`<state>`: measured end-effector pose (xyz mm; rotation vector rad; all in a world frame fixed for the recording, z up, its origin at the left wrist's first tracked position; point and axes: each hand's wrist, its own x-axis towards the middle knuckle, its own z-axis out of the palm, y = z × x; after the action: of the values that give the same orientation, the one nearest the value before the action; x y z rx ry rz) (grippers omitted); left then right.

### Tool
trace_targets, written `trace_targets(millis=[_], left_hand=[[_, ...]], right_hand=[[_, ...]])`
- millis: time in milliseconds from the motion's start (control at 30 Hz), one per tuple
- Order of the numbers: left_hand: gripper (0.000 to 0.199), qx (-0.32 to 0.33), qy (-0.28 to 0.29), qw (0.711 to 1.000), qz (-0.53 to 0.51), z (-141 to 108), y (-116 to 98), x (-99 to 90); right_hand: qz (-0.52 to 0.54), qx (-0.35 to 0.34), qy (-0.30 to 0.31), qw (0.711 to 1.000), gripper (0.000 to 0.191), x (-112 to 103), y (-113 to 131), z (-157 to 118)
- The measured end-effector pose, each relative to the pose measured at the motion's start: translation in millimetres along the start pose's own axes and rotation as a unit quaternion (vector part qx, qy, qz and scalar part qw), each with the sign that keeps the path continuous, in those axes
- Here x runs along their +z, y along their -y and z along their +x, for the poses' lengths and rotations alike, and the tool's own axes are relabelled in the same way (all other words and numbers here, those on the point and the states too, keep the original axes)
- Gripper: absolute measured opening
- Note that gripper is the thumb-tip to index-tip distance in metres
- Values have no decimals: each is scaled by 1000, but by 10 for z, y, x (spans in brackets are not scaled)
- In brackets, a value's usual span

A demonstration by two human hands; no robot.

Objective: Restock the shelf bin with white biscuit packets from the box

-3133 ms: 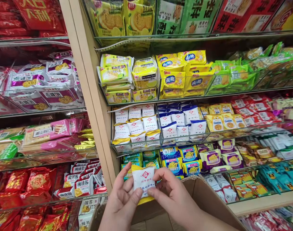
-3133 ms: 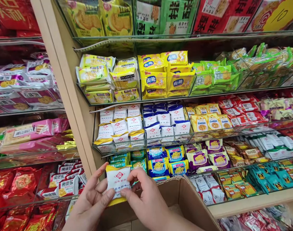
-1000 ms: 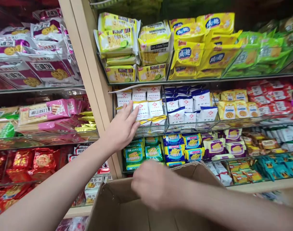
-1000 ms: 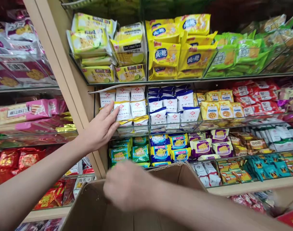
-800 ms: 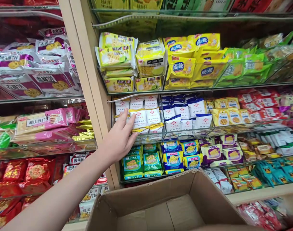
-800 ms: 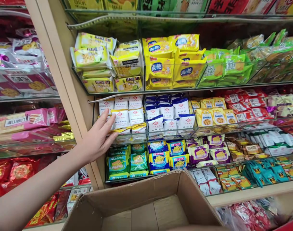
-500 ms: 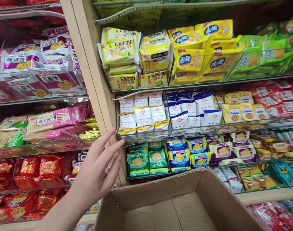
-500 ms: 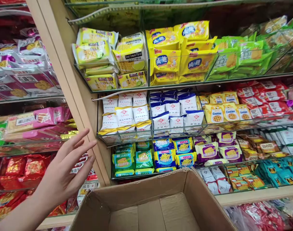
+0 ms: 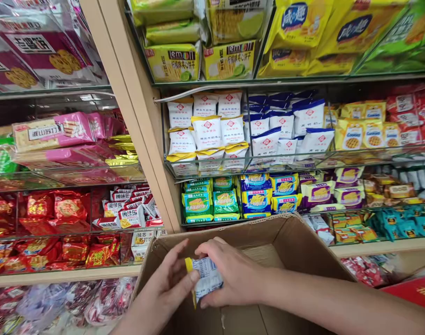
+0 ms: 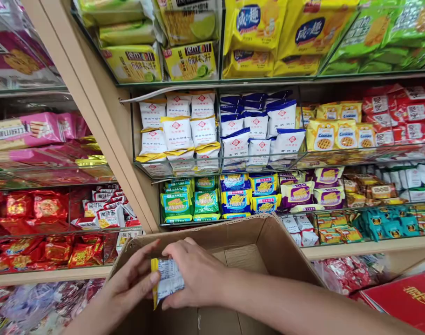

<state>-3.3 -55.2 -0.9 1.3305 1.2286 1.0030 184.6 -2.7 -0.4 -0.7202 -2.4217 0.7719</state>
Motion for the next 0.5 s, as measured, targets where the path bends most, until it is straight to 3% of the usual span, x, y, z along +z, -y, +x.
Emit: trace_targets(millis=[67, 167, 233, 300, 400, 500], left_hand=[[61, -25, 54, 996, -63, 50, -59, 114], [61, -27, 38, 996, -71, 127, -142, 174], [59, -15, -4, 999, -50, 158, -175, 159], [52, -1, -26, 1000, -11, 153, -209, 124], [45, -2, -15, 1000, -24, 85, -281, 81], [49, -95, 26, 979, -176, 15, -329, 85]], right_hand=[[41, -10, -19, 999, 72, -59, 47, -29], [148, 49, -78, 985, 76, -50, -6, -55], [245, 114, -92, 958, 57, -50, -78, -60], [316, 142, -66, 936, 33, -83, -127, -62], [276, 96, -74, 953, 17, -174, -102, -71], [170, -18, -117, 978, 19, -243, -5, -83]])
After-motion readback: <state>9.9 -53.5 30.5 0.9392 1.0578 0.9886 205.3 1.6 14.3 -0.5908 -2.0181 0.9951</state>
